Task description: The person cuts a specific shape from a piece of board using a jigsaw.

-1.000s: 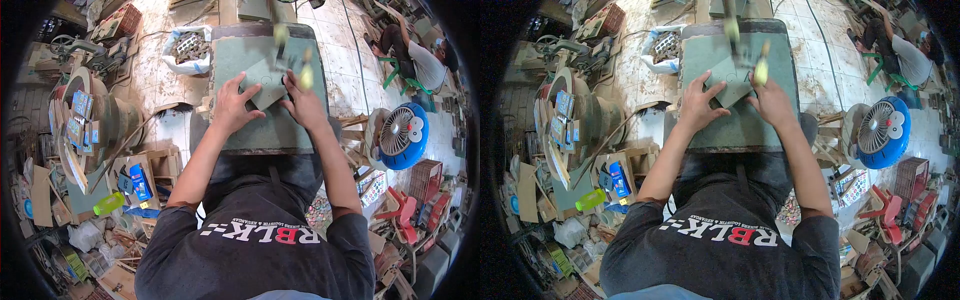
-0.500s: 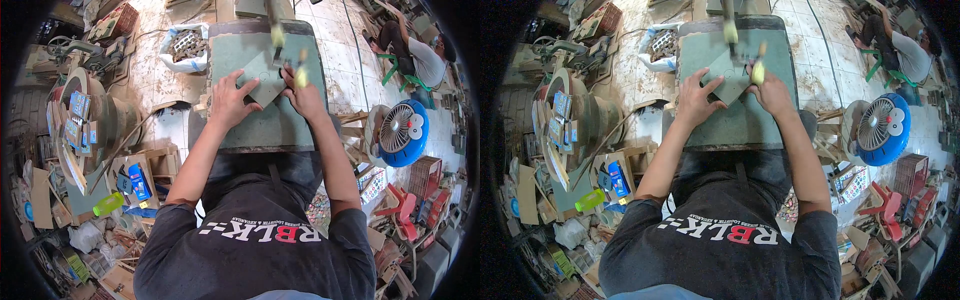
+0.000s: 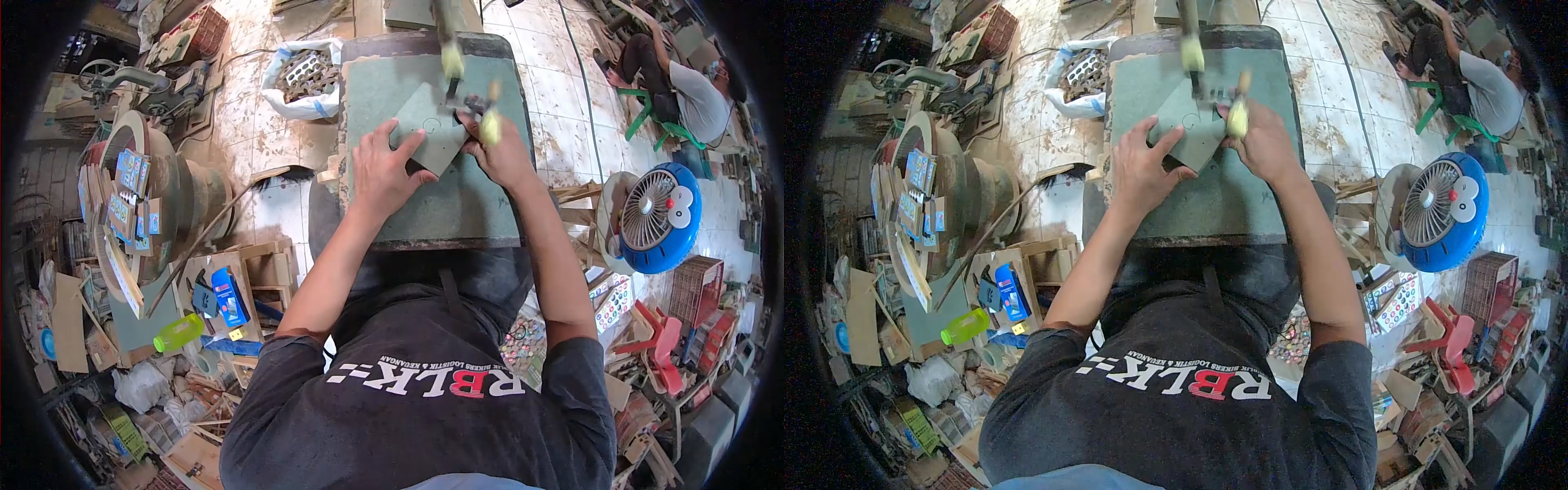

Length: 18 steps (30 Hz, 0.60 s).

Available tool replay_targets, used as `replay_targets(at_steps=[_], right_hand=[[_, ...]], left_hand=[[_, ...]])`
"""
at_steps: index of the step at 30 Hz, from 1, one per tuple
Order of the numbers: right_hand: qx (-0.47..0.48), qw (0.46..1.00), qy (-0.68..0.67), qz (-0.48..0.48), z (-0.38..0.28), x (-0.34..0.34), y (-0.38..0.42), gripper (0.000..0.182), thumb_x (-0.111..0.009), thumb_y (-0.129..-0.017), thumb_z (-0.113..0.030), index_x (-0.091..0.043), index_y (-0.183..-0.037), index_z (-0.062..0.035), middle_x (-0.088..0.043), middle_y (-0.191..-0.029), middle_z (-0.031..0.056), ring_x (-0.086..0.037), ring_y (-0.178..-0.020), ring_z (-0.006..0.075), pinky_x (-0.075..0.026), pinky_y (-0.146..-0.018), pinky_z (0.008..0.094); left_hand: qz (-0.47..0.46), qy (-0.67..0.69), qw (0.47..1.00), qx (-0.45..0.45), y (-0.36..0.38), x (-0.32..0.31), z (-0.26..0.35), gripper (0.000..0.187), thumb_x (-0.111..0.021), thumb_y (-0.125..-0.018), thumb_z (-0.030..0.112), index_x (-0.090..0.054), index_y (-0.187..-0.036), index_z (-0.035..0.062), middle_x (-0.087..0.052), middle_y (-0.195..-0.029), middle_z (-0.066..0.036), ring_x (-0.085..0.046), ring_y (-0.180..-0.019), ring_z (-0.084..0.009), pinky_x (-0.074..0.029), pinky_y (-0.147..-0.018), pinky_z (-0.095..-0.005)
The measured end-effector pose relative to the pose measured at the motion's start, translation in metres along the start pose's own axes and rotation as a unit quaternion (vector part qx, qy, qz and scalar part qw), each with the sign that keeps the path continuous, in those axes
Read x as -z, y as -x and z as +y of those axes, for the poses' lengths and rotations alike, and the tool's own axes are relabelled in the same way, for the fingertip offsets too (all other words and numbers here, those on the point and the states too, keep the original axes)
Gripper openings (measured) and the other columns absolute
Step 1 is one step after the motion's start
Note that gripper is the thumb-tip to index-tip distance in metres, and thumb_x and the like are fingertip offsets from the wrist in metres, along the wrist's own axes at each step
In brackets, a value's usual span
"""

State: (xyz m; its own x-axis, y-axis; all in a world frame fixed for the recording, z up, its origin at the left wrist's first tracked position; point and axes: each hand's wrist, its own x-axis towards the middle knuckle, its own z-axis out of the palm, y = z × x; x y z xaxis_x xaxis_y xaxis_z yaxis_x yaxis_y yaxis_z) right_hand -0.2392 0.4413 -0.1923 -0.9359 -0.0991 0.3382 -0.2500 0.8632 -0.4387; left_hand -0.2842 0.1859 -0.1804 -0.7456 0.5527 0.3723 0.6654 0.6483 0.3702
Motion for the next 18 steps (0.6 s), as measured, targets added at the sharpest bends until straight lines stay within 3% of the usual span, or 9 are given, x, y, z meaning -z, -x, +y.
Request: replay_targets(at_steps=[1,3,7,9,10,12,13,15,18], right_hand=[[0.000,1.000,0.001,0.000,-0.004,0.003,0.000,0.063,-0.081,-0.085,-0.021,-0.059,-0.144,-0.0149,-0.058,-0.141,0.0161,-0.058,-0.124,0.0402,-0.046,-0.110,0.0455],[-0.108,0.989,0.064,-0.084,-0.022,0.010,0.004,0.077,-0.084,-0.082,-0.025,-0.052,-0.151,-0.0094,-0.045,-0.156,0.0251,-0.051,-0.136,0.0451,-0.044,-0.113,0.0481],[-0.164,0.982,-0.021,-0.093,-0.066,0.012,0.022,0.095,-0.090,-0.075,-0.028,-0.044,-0.154,-0.0006,-0.037,-0.162,0.0269,-0.045,-0.142,0.0466,-0.041,-0.118,0.0480],[-0.142,0.989,-0.014,-0.031,-0.074,-0.006,0.034,0.106,-0.093,-0.070,-0.029,-0.039,-0.154,0.0069,-0.032,-0.165,0.0278,-0.039,-0.148,0.0449,-0.038,-0.121,0.0468],[-0.143,0.989,-0.015,-0.032,-0.072,-0.013,0.037,0.106,-0.093,-0.070,-0.029,-0.039,-0.154,0.0069,-0.032,-0.165,0.0278,-0.039,-0.148,0.0449,-0.038,-0.121,0.0468],[-0.107,0.993,0.017,0.040,-0.068,-0.021,0.032,0.104,-0.091,-0.072,-0.030,-0.038,-0.154,0.0055,-0.055,-0.136,0.0271,-0.056,-0.123,0.0477,-0.047,-0.108,0.0504],[-0.108,0.993,0.017,0.041,-0.068,-0.019,0.030,0.104,-0.091,-0.072,-0.030,-0.038,-0.154,0.0055,-0.055,-0.136,0.0271,-0.056,-0.123,0.0477,-0.047,-0.108,0.0504],[-0.168,0.985,-0.027,-0.026,-0.067,-0.012,0.027,0.103,-0.092,-0.072,-0.028,-0.039,-0.155,0.0057,-0.031,-0.167,0.0261,-0.039,-0.150,0.0410,-0.040,-0.120,0.0447],[-0.164,0.985,-0.019,-0.046,-0.063,-0.010,0.025,0.102,-0.091,-0.073,-0.028,-0.039,-0.155,0.0053,-0.031,-0.167,0.0237,-0.042,-0.148,0.0398,-0.042,-0.119,0.0453]], left_hand=[[0.008,0.002,1.000,-0.002,0.001,-0.001,0.001,0.078,-0.095,-0.061,0.042,-0.071,-0.133,0.0261,-0.055,-0.140,-0.016,-0.055,-0.120,-0.0375,-0.045,-0.098,-0.0492],[0.018,0.003,1.000,-0.004,0.001,0.001,0.003,0.077,-0.095,-0.061,0.042,-0.071,-0.133,0.0258,-0.055,-0.140,-0.016,-0.056,-0.119,-0.0377,-0.045,-0.098,-0.0492],[-0.031,0.001,1.000,0.006,-0.002,0.006,-0.002,0.071,-0.093,-0.067,0.039,-0.070,-0.133,0.0263,-0.053,-0.141,-0.014,-0.056,-0.119,-0.0374,-0.046,-0.097,-0.0488],[-0.053,0.000,0.999,-0.007,-0.006,0.007,-0.012,0.069,-0.092,-0.069,0.039,-0.070,-0.133,0.0278,-0.052,-0.143,-0.013,-0.056,-0.118,-0.0371,-0.047,-0.097,-0.0485],[-0.067,0.023,0.997,-0.028,-0.011,0.009,-0.018,0.069,-0.091,-0.071,0.035,-0.068,-0.136,0.0271,-0.052,-0.143,-0.015,-0.056,-0.120,-0.0390,-0.048,-0.099,-0.0496],[-0.080,0.044,0.994,-0.052,-0.018,0.010,-0.027,0.070,-0.091,-0.073,0.032,-0.067,-0.139,0.0265,-0.052,-0.144,-0.016,-0.056,-0.122,-0.0409,-0.049,-0.102,-0.0506],[-0.083,0.048,0.993,-0.067,-0.021,0.010,-0.030,0.071,-0.091,-0.073,0.031,-0.065,-0.140,0.0263,-0.051,-0.145,-0.017,-0.055,-0.124,-0.0415,-0.049,-0.103,-0.0506],[-0.086,0.055,0.991,-0.084,-0.022,0.009,-0.031,0.072,-0.091,-0.073,0.031,-0.064,-0.140,0.0262,-0.050,-0.146,-0.017,-0.055,-0.126,-0.0422,-0.050,-0.104,-0.0506],[-0.081,0.049,0.993,-0.075,-0.021,0.008,-0.028,0.071,-0.091,-0.074,0.030,-0.064,-0.140,0.0255,-0.050,-0.147,-0.018,-0.055,-0.128,-0.0421,-0.050,-0.104,-0.0503]])
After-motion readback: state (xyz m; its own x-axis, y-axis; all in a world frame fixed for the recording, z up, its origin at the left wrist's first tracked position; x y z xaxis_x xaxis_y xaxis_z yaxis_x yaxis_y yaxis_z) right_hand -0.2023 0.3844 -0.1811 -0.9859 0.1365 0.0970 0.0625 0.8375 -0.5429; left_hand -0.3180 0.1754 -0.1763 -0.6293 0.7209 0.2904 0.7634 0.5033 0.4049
